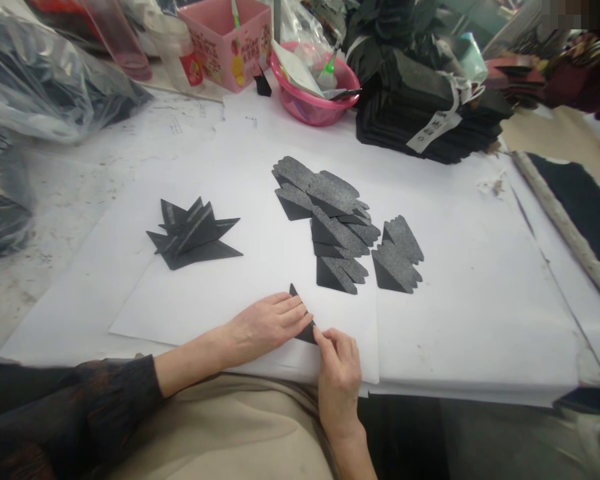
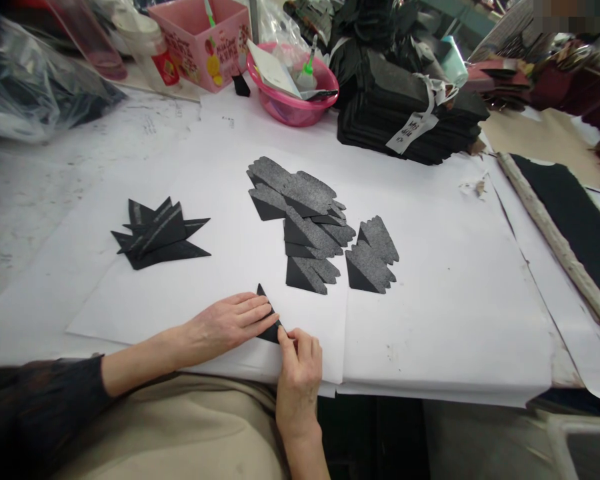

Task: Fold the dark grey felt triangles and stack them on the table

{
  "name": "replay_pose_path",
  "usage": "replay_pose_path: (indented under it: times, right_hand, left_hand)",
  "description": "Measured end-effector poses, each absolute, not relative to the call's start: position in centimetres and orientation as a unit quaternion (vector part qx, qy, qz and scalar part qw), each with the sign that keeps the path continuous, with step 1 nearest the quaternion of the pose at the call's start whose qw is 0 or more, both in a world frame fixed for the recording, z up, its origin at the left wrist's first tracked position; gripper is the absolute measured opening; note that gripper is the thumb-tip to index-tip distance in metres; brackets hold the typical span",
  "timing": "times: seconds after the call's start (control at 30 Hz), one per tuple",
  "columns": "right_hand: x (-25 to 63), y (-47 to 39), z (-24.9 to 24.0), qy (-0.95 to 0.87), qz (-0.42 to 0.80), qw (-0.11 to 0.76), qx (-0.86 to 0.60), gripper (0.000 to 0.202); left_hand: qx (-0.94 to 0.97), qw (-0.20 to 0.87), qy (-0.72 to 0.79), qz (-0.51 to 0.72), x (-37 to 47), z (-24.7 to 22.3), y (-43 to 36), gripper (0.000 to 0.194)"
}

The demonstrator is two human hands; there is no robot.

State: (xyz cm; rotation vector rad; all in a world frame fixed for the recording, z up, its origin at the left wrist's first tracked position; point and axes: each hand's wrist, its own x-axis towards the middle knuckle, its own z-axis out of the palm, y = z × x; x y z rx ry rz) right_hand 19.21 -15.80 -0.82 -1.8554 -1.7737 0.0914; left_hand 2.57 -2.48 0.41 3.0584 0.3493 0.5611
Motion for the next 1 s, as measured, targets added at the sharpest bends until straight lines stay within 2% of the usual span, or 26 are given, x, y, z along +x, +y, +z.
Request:
replay_pose_path:
  times: [0.1, 0.3, 0.8, 1.0]
  right_hand:
    - [19.5, -16.2, -0.7, -0.663, 0.040, 0.292, -0.688, 0.030]
    - [20.2, -16.8, -0.7, -0.648, 0.032, 0.313, -0.694, 0.018]
    - [20.3, -17.4, -0.8, -0.662, -0.005, 0.287, -0.693, 0.028]
    - [20.3, -17.4, -0.8, -0.656, -0.015, 0.274, -0.704, 0.027]
  left_hand:
    - [0.976, 0.008, 0.125, 0.180, 2.7, 0.4, -2.8, 0.024]
    - [0.974, -0.010, 0.151, 0.169, 2.8, 0.4, -3.9, 0.027]
    - [0.975, 0.006, 0.129, 0.180, 3.5, 0.0, -4.8, 0.028]
    - [0.974, 0.033, 0.115, 0.192, 4.2, 0.2, -5.2, 0.020]
